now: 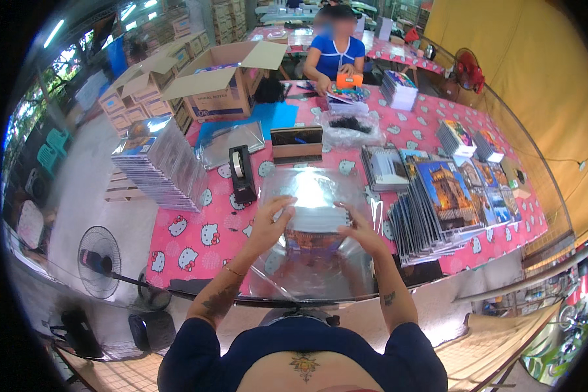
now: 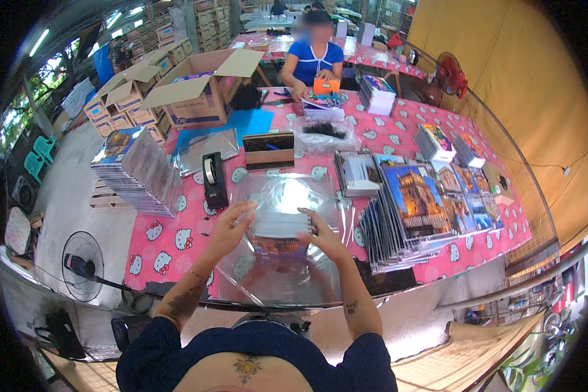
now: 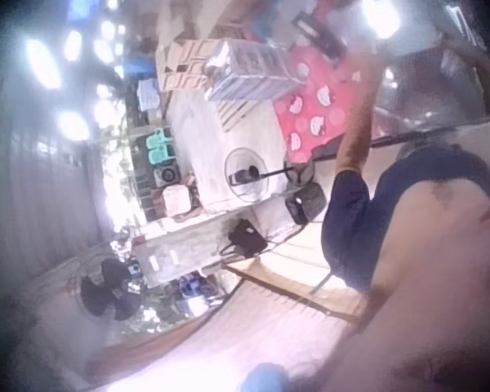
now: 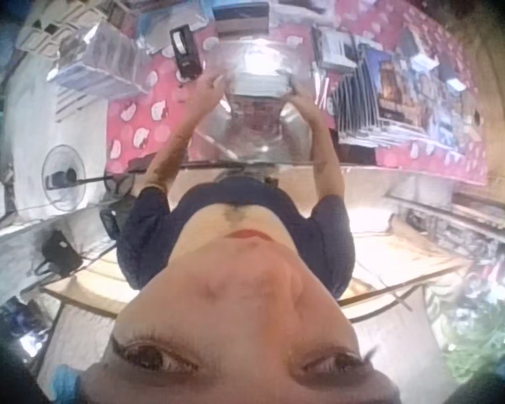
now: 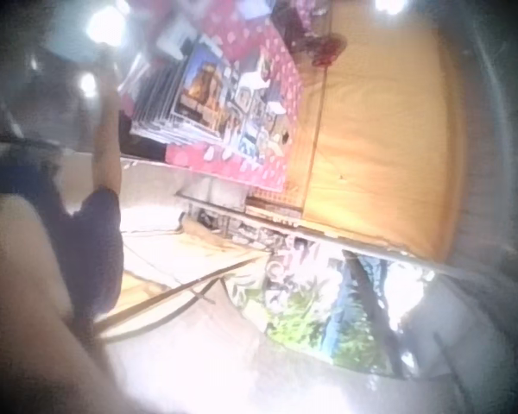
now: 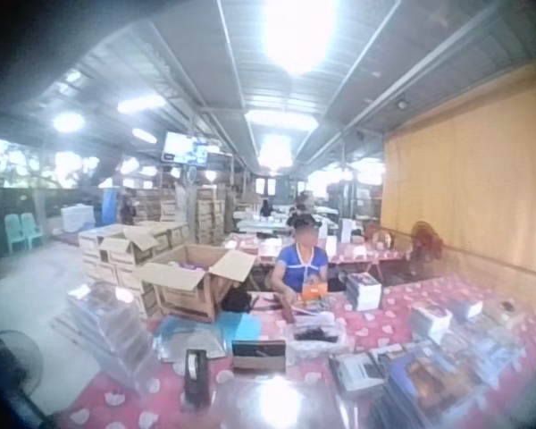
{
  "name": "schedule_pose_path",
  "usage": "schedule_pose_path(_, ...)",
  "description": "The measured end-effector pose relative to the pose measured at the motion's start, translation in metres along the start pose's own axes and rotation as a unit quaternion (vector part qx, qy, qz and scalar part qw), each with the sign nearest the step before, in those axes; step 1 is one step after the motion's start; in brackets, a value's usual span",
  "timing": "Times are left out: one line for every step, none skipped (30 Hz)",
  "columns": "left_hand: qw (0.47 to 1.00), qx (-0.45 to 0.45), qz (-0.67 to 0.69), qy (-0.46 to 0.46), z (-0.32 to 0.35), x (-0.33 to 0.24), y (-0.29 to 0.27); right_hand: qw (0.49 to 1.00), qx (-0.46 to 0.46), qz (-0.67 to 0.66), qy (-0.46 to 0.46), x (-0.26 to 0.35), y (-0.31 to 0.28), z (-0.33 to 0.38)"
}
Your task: The person repeatedly places spiral-bound notebooks into clear plastic sleeves, seals them, and stacks them on a table. The person handles the notebooks and sleeves by hand, working at a table with a pink Hello Kitty tablecloth. Other people are visible in the background, but the focus is on the packaging task.
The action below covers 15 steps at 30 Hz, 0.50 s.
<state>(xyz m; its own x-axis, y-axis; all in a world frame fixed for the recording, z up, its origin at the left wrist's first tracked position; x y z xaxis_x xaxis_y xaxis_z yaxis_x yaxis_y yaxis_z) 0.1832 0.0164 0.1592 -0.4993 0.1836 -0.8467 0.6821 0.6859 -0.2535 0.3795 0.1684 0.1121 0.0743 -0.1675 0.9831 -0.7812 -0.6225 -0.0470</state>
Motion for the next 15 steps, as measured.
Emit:
schedule_pose_path(0.997, -0.016, 0.056, -0.046, -0.005, -0.005, -0.003, 0.997, 0.002, -0.073, 0.026, 0.007, -0.003, 0.0)
schedule_pose_path(0.989, -0.03, 0.113, -0.091, -0.012, -0.008, -0.005, 0.998, -0.036, -0.022, 0.054, 0.012, -0.013, -0.006)
schedule_pose_path(0.975, -0.046, 0.165, -0.141, -0.013, -0.006, -0.01, 0.999, -0.036, 0.009, 0.037, 0.025, -0.016, -0.008)
schedule_pose_path(0.95, -0.069, 0.258, -0.164, -0.016, 0.023, -0.02, 0.998, -0.033, 0.039, 0.02, 0.041, -0.017, -0.01)
schedule_pose_path(0.933, -0.107, 0.274, -0.21, -0.025, 0.049, -0.037, 0.997, -0.036, 0.069, -0.002, 0.055, -0.019, -0.012)
schedule_pose_path(0.911, -0.143, 0.289, -0.255, -0.034, 0.078, -0.055, 0.996, -0.048, 0.077, 0.013, 0.06, -0.018, -0.009)
schedule_pose_path(0.955, -0.2, 0.075, -0.204, -0.041, 0.131, -0.088, 0.976, -0.086, 0.163, -0.113, 0.09, -0.008, -0.002)
schedule_pose_path(0.948, -0.246, -0.143, -0.144, -0.045, 0.175, -0.113, 0.932, -0.121, 0.244, -0.238, 0.127, 0.013, 0.01)
schedule_pose_path(0.944, -0.22, -0.118, -0.217, -0.05, 0.204, -0.114, 0.861, -0.165, 0.324, -0.355, 0.156, 0.03, 0.023)
schedule_pose_path(0.935, -0.19, -0.094, -0.285, -0.055, 0.224, -0.112, 0.857, -0.13, 0.338, -0.367, 0.166, 0.05, 0.027)
schedule_pose_path(0.918, -0.159, -0.071, -0.356, -0.055, 0.238, -0.107, 0.853, -0.092, 0.35, -0.375, 0.173, 0.071, 0.032)
schedule_pose_path(0.915, -0.172, -0.003, -0.366, -0.059, 0.238, -0.103, 0.85, -0.053, 0.362, -0.38, 0.173, 0.086, 0.037)
schedule_pose_path(0.906, -0.186, 0.063, -0.375, -0.065, 0.237, -0.098, 0.845, -0.04, 0.397, -0.356, 0.164, 0.091, 0.032)
schedule_pose_path(0.893, -0.2, 0.129, -0.383, -0.066, 0.237, -0.092, 0.839, -0.027, 0.43, -0.332, 0.152, 0.094, 0.022)
schedule_pose_path(0.896, -0.234, 0.157, -0.343, -0.061, 0.235, -0.087, 0.833, -0.014, 0.46, -0.309, 0.143, 0.098, 0.016)
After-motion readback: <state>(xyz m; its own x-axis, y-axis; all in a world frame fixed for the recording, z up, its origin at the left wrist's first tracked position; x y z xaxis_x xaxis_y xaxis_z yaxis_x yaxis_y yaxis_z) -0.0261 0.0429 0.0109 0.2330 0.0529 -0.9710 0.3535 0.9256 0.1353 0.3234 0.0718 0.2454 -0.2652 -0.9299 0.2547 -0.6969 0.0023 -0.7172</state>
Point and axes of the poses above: each hand's wrist, its own z-axis away from the middle knuckle, its own y-axis out of the palm, x = y × z, the point moved 6 cm from there along -z, towards the middle knuckle, and after that the axes turned 13 degrees about -x, right-handed, at the moved point
